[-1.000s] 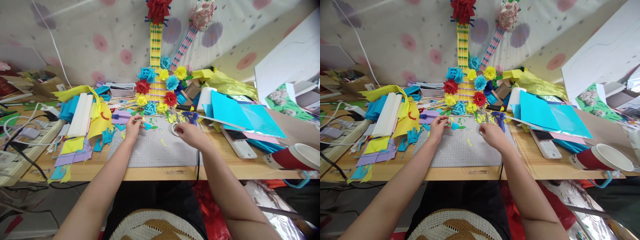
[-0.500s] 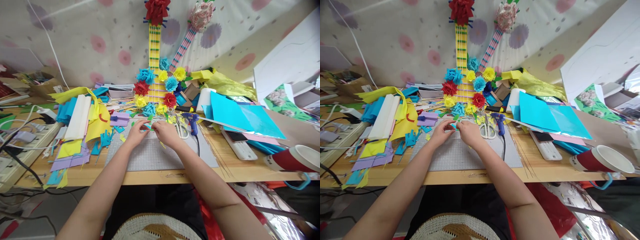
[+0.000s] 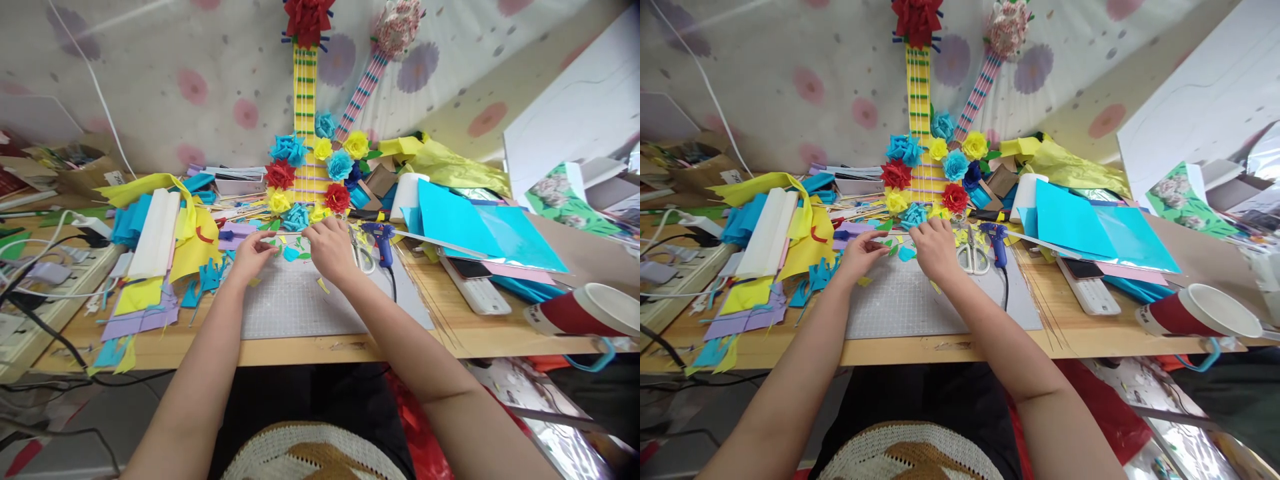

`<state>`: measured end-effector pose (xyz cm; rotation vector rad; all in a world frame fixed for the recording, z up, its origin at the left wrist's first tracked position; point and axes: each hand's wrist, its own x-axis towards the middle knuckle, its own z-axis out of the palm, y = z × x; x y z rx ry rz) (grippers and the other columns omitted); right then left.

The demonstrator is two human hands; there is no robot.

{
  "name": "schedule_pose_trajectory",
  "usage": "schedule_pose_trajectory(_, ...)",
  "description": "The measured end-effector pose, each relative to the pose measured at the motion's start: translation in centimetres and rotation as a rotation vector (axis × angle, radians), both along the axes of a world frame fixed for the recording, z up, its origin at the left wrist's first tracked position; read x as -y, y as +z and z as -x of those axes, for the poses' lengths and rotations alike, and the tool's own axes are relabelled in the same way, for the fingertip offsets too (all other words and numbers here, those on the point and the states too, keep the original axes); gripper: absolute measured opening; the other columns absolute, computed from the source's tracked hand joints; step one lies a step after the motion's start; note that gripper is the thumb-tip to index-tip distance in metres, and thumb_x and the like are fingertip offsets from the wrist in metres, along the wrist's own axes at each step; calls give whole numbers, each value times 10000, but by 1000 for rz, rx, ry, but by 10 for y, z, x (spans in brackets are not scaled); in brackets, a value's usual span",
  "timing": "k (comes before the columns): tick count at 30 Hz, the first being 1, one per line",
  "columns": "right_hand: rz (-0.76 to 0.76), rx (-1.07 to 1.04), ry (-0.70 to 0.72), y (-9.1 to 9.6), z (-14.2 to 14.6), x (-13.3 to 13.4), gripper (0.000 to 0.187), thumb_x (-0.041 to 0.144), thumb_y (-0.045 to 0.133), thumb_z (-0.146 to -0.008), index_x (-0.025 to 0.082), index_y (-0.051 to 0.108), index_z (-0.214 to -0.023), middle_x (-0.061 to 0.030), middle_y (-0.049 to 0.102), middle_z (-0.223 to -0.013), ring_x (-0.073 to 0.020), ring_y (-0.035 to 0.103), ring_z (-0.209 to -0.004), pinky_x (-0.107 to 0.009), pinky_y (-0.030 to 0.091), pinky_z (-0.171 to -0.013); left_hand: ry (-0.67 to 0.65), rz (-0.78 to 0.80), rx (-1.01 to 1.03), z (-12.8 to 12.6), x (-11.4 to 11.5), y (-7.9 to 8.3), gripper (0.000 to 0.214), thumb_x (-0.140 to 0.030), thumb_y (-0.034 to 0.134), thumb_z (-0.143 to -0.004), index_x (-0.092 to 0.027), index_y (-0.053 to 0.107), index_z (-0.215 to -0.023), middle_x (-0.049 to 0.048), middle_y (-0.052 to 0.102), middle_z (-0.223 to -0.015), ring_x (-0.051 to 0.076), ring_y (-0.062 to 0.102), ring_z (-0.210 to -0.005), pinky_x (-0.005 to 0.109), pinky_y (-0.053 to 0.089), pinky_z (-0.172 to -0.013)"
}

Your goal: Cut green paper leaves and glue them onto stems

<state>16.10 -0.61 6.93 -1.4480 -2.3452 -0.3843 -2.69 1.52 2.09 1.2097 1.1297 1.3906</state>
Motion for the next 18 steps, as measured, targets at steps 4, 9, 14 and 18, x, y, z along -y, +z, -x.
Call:
schedule_pose_trajectory(4, -74, -29, 4, 2, -7, -16, 308, 162, 358, -888, 240, 653, -927, -78, 625, -921, -253, 386, -1024, -406, 232, -890, -61, 46, 0, -14, 5, -4, 431, -105, 758, -503, -168, 673, -921, 19, 654, -682, 116, 597, -611, 216, 474, -598)
schedule_pose_trajectory(9, -25, 30, 37, -2, -23, -35, 302, 163, 381, -879, 226, 676, -897, -75, 631, -883, -235, 399, -978, -391, 242, -885, -23, 62, -52, -26, 4, -13, 390, -170, 758, -527, -175, 669, -906, 6, 642, -643, 107, 589, -583, 208, 478, -563)
schedule_pose_trajectory(14, 74, 38, -67, -11, -38, -54, 275, 174, 414, -867, 193, 687, -899, -83, 644, -841, -220, 419, -898, -356, 259, -816, 206, -14, 57, -22, -2, -15, 186, -248, 694, -623, -149, 653, -775, 23, 641, -717, 104, 591, -608, 223, 501, -573)
schedule_pose_trajectory(18, 168, 98, -68, -22, -37, -71, 263, 167, 437, -850, 169, 687, -932, -97, 656, -864, -214, 434, -870, -336, 260, -755, 274, -27, 111, -20, -2, -12, 146, -237, 673, -630, -151, 616, -732, -1, 599, -665, 109, 582, -612, 229, 504, -545)
